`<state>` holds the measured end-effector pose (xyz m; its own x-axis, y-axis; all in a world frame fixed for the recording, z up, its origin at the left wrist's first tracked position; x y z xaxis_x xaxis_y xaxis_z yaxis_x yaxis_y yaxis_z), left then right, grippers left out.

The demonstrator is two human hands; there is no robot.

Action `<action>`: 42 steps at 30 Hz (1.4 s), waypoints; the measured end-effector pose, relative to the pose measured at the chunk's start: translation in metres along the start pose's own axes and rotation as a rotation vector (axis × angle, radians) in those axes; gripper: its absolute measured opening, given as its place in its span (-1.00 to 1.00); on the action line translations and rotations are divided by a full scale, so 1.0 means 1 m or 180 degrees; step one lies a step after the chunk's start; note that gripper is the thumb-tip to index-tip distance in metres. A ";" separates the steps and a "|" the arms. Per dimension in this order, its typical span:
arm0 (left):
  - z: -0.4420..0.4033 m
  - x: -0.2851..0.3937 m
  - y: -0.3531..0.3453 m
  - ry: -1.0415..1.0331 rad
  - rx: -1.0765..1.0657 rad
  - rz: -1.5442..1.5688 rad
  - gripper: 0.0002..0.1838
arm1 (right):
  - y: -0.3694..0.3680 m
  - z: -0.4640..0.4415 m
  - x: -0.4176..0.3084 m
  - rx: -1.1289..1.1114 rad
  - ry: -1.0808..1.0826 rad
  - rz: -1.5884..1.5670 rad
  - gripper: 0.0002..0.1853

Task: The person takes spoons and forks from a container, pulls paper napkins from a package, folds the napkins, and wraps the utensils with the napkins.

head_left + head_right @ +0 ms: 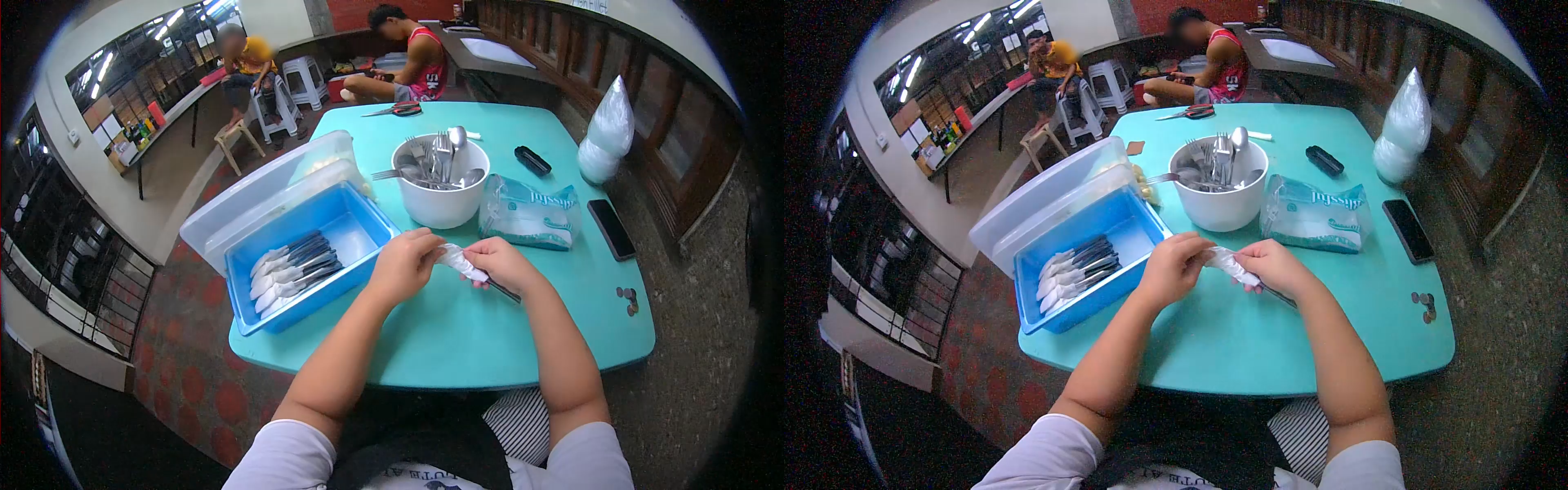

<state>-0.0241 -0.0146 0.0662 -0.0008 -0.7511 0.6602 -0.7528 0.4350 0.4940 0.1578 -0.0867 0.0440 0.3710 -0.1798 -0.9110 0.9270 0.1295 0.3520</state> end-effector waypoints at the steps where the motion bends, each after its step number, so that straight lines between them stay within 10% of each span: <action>1: 0.000 -0.001 0.000 -0.0112 0.0093 -0.0036 -0.88 | 0.000 0.001 -0.001 -0.0106 -0.0025 -0.0122 -0.67; 11: 0.001 0.003 -0.001 -0.0564 0.0739 -0.0025 -0.75 | 0.004 0.005 -0.008 -0.0325 -0.0299 -0.0725 -0.68; 17: 0.000 -0.006 0.003 -0.0663 0.0188 -0.0362 -0.63 | -0.003 0.020 -0.026 0.1588 0.0908 0.3194 -0.73; 20: -0.001 0.016 0.013 -0.0642 0.0171 -0.0151 -0.61 | -0.014 0.038 -0.050 0.1748 0.0796 0.3579 -0.79; 29: 0.003 0.009 0.014 0.0740 -0.1337 0.1005 -0.67 | -0.034 0.047 -0.054 0.1336 0.1330 0.3821 -0.85; 42: 0.002 0.009 0.001 -0.0595 -0.0567 0.0034 -0.84 | -0.010 0.023 -0.026 0.0255 0.0073 0.1511 -0.75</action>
<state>-0.0264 -0.0221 0.0715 -0.1424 -0.8175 0.5581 -0.6242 0.5117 0.5903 0.1397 -0.1057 0.0694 0.7537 -0.0973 -0.6499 0.6572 0.1163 0.7447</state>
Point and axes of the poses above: each hand's wrist, its own z-axis away from the middle knuckle, its own y-axis out of the back of the hand, x = y × z, the point moved 2 cm from there along -z, towards the middle knuckle, and after that the axes turned 14 degrees about z, right-handed, at the moved point
